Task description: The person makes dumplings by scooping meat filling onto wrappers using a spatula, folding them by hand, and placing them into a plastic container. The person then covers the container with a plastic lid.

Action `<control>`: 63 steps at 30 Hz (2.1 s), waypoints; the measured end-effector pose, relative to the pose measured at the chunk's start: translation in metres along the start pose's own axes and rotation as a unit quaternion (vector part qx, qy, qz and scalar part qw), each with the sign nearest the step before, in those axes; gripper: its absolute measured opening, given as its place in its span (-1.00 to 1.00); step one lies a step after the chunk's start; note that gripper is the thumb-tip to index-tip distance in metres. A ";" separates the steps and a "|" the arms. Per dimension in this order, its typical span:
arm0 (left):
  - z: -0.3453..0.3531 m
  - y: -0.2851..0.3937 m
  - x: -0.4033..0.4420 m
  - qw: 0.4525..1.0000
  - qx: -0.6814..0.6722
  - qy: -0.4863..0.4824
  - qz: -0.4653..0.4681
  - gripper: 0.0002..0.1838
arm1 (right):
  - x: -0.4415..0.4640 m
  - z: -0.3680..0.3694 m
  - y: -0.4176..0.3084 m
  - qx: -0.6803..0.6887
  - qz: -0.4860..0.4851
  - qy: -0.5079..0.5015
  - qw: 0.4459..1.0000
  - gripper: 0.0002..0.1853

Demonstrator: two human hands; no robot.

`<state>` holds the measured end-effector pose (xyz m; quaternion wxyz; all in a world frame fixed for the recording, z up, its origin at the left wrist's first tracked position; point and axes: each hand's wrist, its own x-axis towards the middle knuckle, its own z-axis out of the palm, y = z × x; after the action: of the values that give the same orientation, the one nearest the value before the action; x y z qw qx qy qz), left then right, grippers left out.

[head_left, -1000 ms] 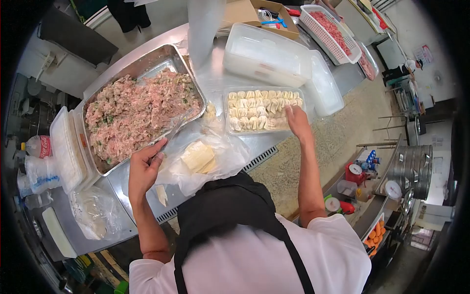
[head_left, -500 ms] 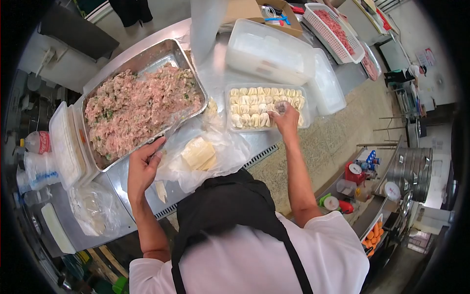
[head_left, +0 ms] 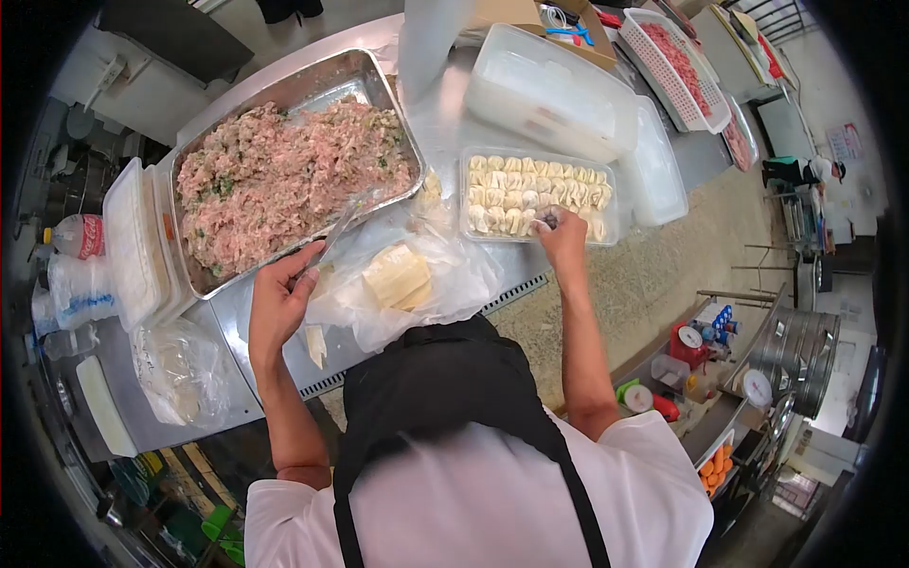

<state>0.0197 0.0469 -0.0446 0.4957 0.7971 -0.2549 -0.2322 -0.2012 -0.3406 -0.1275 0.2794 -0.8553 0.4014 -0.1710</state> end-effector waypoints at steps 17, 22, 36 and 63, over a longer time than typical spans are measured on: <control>-0.009 0.002 -0.009 0.992 0.044 0.020 -0.116 -0.61 | -0.086 0.105 -0.143 0.039 -0.392 -0.297 0.870 -0.80; -0.024 -0.009 -0.007 0.991 0.066 0.076 -0.087 -0.61 | -0.074 0.116 -0.136 0.031 -0.367 -0.327 0.871 -0.83; 0.024 -0.005 0.114 0.888 0.434 -0.074 0.137 -0.80 | -0.027 0.056 -0.113 0.369 -0.057 -0.378 0.847 -0.80; 0.001 -0.017 0.129 0.914 0.382 -0.111 0.081 -0.67 | -0.018 0.052 -0.094 0.773 0.154 -0.313 0.529 -0.41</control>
<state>0.1202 -0.0298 -0.0753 0.1388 0.8714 -0.4412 -0.1634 -0.1296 -0.2601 -0.1112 0.9614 -0.2281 0.1246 -0.0900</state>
